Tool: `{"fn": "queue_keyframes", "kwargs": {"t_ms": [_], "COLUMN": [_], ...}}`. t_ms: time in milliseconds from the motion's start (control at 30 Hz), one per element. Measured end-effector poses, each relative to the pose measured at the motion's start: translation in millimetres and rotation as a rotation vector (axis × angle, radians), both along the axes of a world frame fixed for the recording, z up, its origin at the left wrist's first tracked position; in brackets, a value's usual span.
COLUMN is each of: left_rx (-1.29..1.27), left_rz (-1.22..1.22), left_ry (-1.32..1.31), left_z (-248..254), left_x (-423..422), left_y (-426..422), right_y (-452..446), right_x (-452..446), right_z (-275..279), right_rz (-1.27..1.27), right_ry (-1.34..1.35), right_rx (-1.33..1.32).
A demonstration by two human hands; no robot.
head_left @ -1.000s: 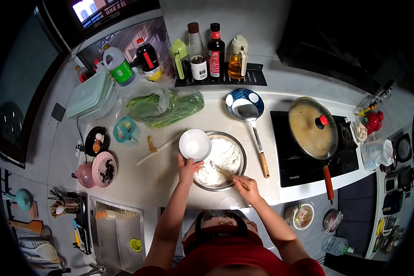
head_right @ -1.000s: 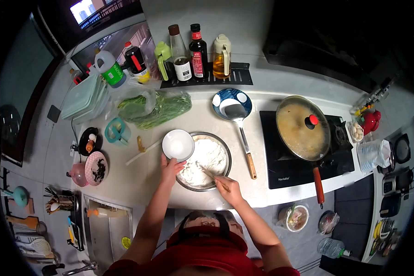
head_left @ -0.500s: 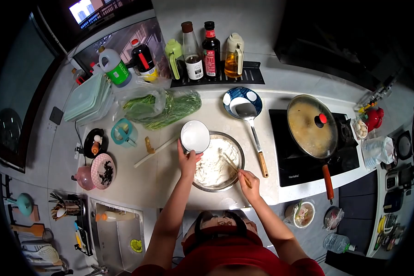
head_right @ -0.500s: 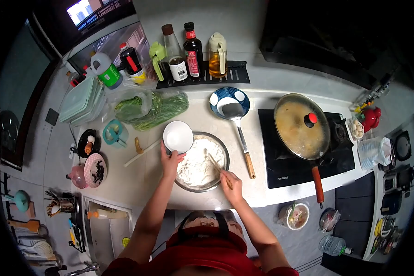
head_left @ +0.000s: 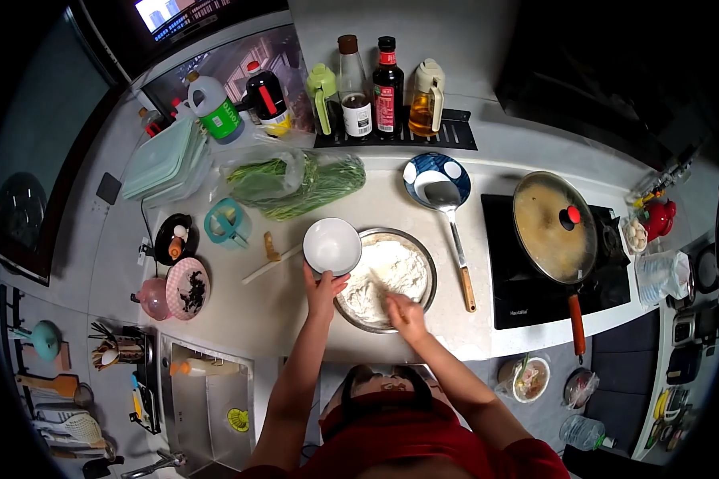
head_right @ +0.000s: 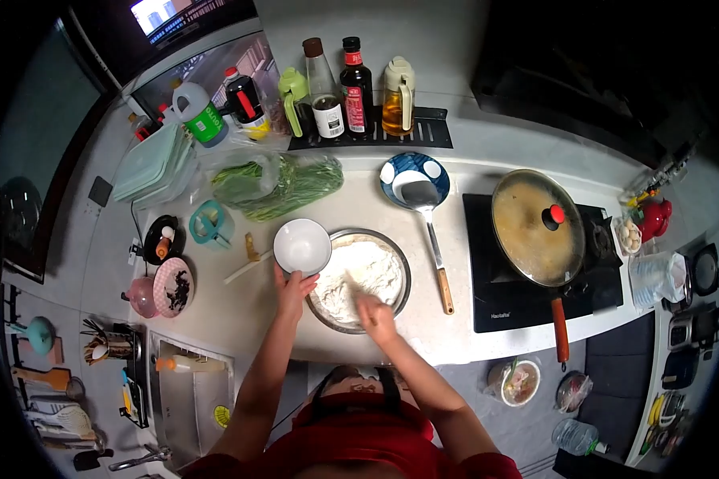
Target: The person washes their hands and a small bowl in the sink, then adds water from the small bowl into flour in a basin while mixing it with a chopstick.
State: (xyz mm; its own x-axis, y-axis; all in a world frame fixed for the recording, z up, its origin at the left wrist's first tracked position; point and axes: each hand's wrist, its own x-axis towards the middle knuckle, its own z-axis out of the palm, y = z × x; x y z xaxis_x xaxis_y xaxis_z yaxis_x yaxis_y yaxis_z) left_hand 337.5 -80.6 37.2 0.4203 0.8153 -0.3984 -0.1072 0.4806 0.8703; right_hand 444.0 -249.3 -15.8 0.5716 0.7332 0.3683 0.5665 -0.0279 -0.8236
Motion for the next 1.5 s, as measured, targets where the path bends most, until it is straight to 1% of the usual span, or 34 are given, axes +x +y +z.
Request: {"fn": "queue_keyframes", "kwargs": {"t_ms": [67,133,233,267,333,367,400,467,500,533,600,667,700,733,800,833,867,933,967,1067,1100,1133,1200,1267,1433,1500], "left_rx": [-0.011,-0.007,-0.015,-0.017,-0.013,-0.011,-0.015,-0.027,-0.024,-0.020,-0.018,-0.014,-0.015,-0.017,-0.018,-0.016,-0.016,-0.002,0.004,0.006,0.011,0.016,0.014,0.003,-0.020,-0.027], "left_rz": [0.012,0.022,0.018,0.016,0.007,0.001,0.009,0.022,0.016,0.014,0.012,0.008,0.014,0.019,0.023,0.021,0.018,0.019,0.021,0.020,0.016,0.010,0.004,0.003,-0.007,-0.005], "left_ry": [-0.006,-0.006,-0.008,-0.009,-0.026,-0.035,-0.035,-0.030,-0.031,-0.034,-0.033,-0.033,-0.030,-0.027,-0.024,-0.024,-0.023,-0.022,-0.021,-0.030,-0.030,-0.030,-0.024,-0.014,-0.008,-0.006], "left_z": [-2.8,-8.9,-11.3,-10.5,-12.9,-14.4,-15.5,-18.9,-17.6,-15.7,-13.0,-11.0,-11.6,-12.9,-13.2,-12.4,-12.0,-11.9,-12.0,-8.9,-8.9,-8.9,-9.1,-9.3,-15.5,-14.1], "left_x": [-6.0,-11.6,-17.1,-18.1,-20.8,-21.2,-20.8,-21.9,-22.7,-22.4,-25.4,-26.5,-27.0,-27.9,-29.0,-29.5,-29.9,-29.1,-28.7,-28.2,-28.8,-29.1,-29.7,-29.0,-29.3,-28.3], "left_y": [-0.9,-0.4,-4.3,-4.3,-4.6,-4.2,-3.4,-4.7,-5.1,-4.5,-6.1,-5.6,-5.6,-5.8,-5.7,-5.4,-5.8,-6.4,-6.7,-6.5,-6.5,-6.6,-7.2,-6.6,-5.1,-3.4], "right_y": [-10.6,-18.0,-13.1,-9.3,0.1,1.5,4.3,5.2,1.4,-2.6,-13.7,-21.4,-23.7,-22.2,-18.0,-11.6,-10.4,-5.4,-8.1,-8.2,-4.3,-1.7,0.8,-4.8,-7.1,-9.6], "right_x": [12.9,23.5,26.4,20.4,2.5,-4.5,-12.4,-19.7,-15.3,-9.0,6.2,23.8,28.4,34.3,26.3,18.0,10.7,3.9,3.4,22.5,27.4,31.0,28.6,22.1,4.7,6.5], "right_z": [8.6,24.6,18.1,7.7,14.9,13.6,18.4,8.9,7.2,6.4,9.3,26.4,40.8,30.2,25.7,20.4,17.4,20.9,24.5,21.6,29.7,30.5,15.5,13.1,35.9,33.5], "right_rz": [-0.177,-0.245,-0.289,-0.220,-0.134,-0.084,-0.041,0.016,0.007,-0.079,-0.243,-0.324,-0.367,-0.426,-0.369,-0.281,-0.190,-0.092,-0.049,-0.130,-0.206,-0.192,-0.009,0.208,0.267,0.144], "right_ry": [0.006,0.022,0.024,-0.129,0.048,0.039,0.043,0.036,0.068,0.015,0.109,0.130,0.145,0.051,-0.076,-0.197,-0.136,-0.040,0.044,-0.002,-0.033,-0.044,-0.134,-0.112,0.030,0.034], "right_rx": [-0.040,-0.010,-0.134,-0.100,-0.099,-0.096,-0.002,-0.033,-0.013,0.016,-0.149,-0.061,-0.096,-0.036,-0.154,-0.163,-0.163,-0.046,-0.098,-0.033,-0.076,-0.110,-0.101,-0.173,-0.081,-0.133]}}
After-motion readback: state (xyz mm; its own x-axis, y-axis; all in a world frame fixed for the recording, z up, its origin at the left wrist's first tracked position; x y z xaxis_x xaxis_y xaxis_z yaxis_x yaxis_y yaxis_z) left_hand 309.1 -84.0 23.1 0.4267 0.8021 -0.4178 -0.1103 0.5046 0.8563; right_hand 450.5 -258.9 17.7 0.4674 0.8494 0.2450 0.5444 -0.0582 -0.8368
